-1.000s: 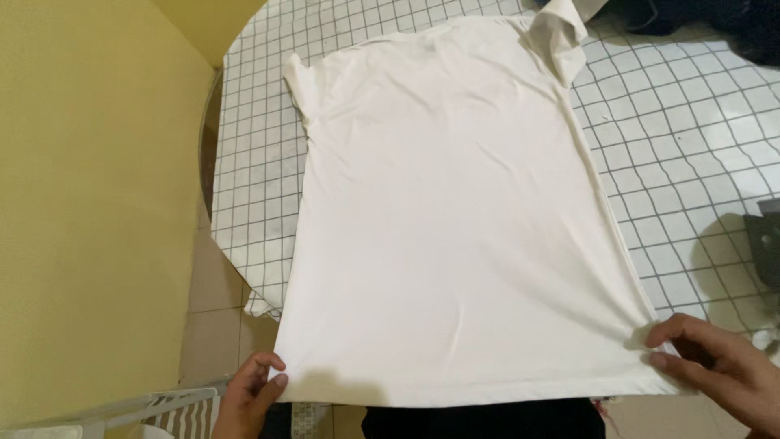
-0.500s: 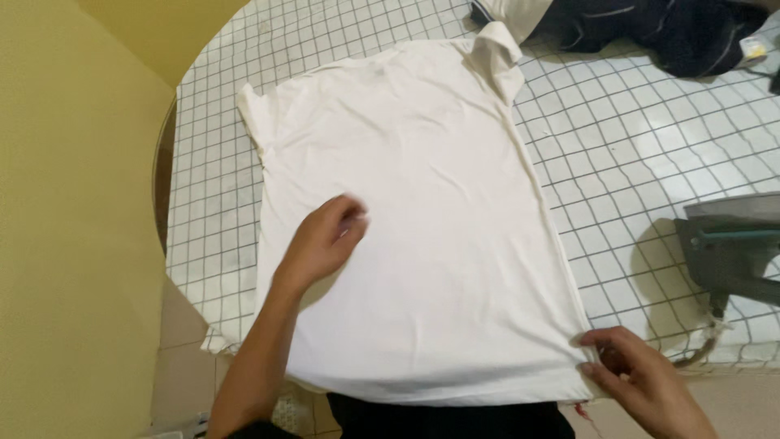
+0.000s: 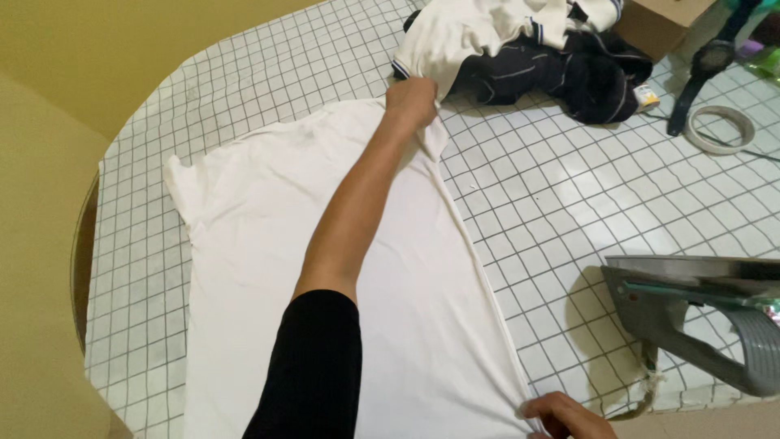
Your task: The person irons a white shirt laid out on a checkered ironing board. They smooth the fabric with one hand while moving the iron with the other, then fold the shirt in half and iron the folded edges before folding it again.
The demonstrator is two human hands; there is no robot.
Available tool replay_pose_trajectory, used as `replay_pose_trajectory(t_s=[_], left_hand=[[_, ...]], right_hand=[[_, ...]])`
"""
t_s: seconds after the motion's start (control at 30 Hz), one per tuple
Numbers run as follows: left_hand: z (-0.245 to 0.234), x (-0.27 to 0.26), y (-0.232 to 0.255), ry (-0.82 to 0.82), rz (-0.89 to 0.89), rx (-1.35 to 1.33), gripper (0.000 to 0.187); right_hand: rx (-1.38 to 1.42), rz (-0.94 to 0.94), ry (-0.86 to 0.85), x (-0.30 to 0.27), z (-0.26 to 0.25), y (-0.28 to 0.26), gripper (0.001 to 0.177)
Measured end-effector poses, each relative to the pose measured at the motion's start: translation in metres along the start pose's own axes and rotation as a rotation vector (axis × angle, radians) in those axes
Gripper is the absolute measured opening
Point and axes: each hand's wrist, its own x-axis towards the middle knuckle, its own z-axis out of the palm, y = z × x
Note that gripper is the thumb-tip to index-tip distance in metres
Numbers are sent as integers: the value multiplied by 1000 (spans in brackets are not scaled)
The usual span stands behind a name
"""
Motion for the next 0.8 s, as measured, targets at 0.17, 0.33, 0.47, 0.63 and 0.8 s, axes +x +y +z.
replay_pose_trajectory(t_s=[0.17, 0.33, 0.47, 0.63, 0.8], left_hand=[[-48, -14, -91, -27, -62, -1067, 15], [-56, -60, -191, -11, -319, -1427, 10], [-33, -91, -226, 57, -499, -1807, 18], [-21, -86, -240, 277, -455, -1790, 25], [-23, -94, -267, 479, -272, -1206, 34]], right_hand=[[156, -243, 131, 6, 5, 16, 14], [-64, -333, 189, 0, 13, -25, 17], [-81, -322, 209, -4, 22, -65, 20], [11, -559, 259, -19, 34, -98, 20], [-93, -666, -67, -22, 57, -140, 19]])
